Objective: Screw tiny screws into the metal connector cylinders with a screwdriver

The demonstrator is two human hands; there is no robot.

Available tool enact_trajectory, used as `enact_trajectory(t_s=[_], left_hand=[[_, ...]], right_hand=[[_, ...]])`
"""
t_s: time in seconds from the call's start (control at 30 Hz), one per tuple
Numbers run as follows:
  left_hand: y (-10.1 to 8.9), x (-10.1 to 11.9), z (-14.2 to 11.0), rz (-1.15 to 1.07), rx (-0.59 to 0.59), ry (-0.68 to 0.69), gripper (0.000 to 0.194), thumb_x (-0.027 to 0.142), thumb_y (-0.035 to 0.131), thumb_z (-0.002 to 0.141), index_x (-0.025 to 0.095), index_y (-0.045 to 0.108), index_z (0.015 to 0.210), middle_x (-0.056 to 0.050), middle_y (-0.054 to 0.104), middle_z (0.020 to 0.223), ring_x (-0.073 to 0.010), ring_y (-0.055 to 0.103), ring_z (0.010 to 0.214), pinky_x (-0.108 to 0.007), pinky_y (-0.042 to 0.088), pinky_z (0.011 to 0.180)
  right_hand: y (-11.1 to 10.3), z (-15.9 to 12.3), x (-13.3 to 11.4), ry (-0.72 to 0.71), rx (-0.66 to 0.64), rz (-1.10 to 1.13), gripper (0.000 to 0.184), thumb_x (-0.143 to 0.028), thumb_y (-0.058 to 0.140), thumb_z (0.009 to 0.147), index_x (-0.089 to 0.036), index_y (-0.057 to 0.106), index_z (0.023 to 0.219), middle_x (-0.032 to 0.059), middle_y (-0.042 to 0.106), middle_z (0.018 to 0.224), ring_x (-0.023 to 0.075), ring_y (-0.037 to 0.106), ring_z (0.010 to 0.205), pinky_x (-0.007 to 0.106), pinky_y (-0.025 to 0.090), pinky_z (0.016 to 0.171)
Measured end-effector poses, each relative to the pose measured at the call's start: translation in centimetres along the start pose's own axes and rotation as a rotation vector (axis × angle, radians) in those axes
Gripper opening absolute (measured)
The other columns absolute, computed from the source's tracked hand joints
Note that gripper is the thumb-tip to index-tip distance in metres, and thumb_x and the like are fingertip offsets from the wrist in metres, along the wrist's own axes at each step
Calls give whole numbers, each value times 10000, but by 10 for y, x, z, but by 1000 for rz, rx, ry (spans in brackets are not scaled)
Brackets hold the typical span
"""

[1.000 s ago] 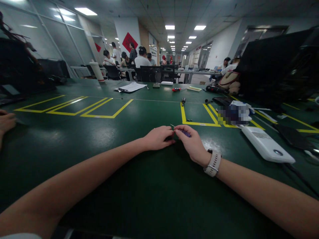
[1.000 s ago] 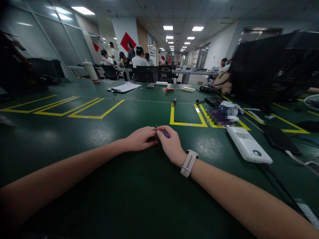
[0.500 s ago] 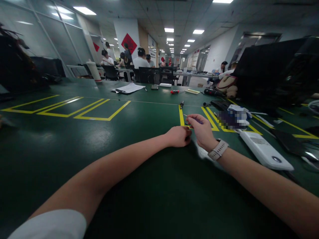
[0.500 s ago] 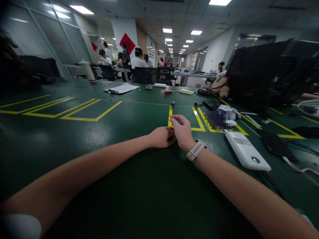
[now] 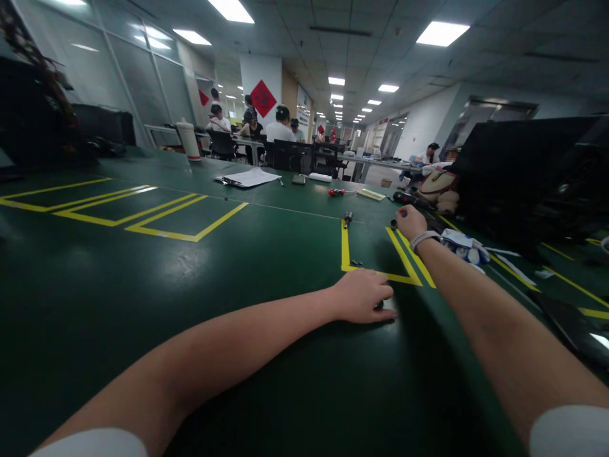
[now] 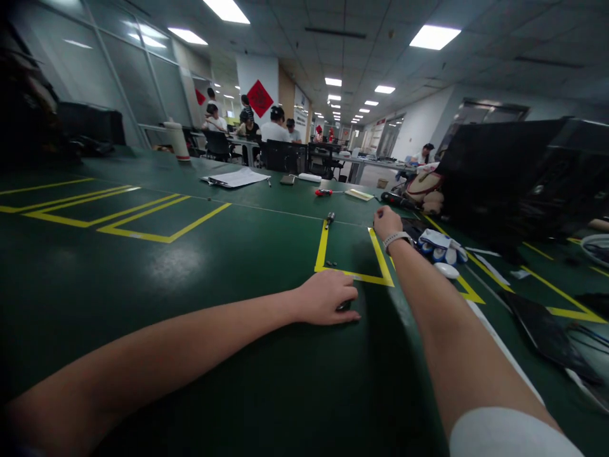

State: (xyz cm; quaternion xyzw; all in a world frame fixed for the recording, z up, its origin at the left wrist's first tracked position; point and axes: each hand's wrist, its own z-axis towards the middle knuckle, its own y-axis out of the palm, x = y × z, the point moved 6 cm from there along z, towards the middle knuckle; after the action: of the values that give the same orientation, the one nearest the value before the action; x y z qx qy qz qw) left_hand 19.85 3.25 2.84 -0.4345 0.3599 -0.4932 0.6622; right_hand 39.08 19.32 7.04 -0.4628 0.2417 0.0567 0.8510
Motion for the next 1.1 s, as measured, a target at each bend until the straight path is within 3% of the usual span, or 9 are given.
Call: enact_trajectory(t_s=[0.1,0.27,0.37,0.47,0.7,0.8,0.87,0.97,1.1], left_hand=[[-1,-1,-2,-21,-7,-15,387,504,484,850,145,627,858,-103,628,869,-210,576,757,-314,432,612],[-4,0,0,-32,80,3,434,532,444,861,141,623,919,-110,600,892,-223,555,808,-338,420,679],[-4,0,1,-18,94,-5,425,526,447,863,141,623,910,-107,600,901,-220,547,809,-351,416,720],[-5,0,0,-10,90,-11,437,529,435,867,141,630,915,-101,603,908,-220,549,822,-349,413,738],[-13,1,-4,-7,166,-12,438,492,387,900,126,622,953,-104,608,965,-221,548,890,-345,408,777],[-25,1,-13,-20,250,-74,391,434,388,913,122,612,984,-108,606,1011,-220,547,923,-347,413,804],[-38,2,-26,-44,300,-122,351,403,398,913,130,602,1000,-109,603,1037,-215,548,932,-350,420,820],[-62,4,-58,-40,358,-145,288,363,412,912,146,571,1016,-105,593,1055,-215,544,959,-365,427,850],[-89,-7,-117,18,485,-299,288,325,527,862,159,486,1094,-121,539,1109,-234,514,1034,-387,453,863]], right_hand=[[18,23,12,34,-71,-96,298,-302,541,900,-169,542,1166,89,571,1185,212,599,986,415,515,821],[56,48,27,47,-229,-214,308,-303,545,897,-166,536,1173,87,571,1182,215,600,986,420,516,818],[72,52,27,39,-308,-244,315,-303,552,893,-161,535,1174,88,572,1178,218,601,987,420,516,816],[75,45,22,12,-313,-240,315,-303,552,894,-160,535,1174,89,572,1179,218,600,987,420,516,816],[41,9,-1,-43,-190,-53,316,-304,552,894,-161,536,1174,89,571,1181,218,600,990,420,515,818],[18,-10,-28,-72,-128,125,280,-287,556,890,-160,553,1140,81,583,1153,212,601,978,414,515,813],[4,-29,-55,-123,-114,280,234,-157,612,803,-117,576,1031,95,630,1001,233,602,937,400,527,770],[-13,-75,-99,-205,-180,525,233,-100,590,732,-161,546,953,49,639,900,197,627,779,345,556,616],[-29,-162,-146,-254,-332,776,159,-180,602,735,-204,513,864,20,648,893,156,634,736,311,560,618]])
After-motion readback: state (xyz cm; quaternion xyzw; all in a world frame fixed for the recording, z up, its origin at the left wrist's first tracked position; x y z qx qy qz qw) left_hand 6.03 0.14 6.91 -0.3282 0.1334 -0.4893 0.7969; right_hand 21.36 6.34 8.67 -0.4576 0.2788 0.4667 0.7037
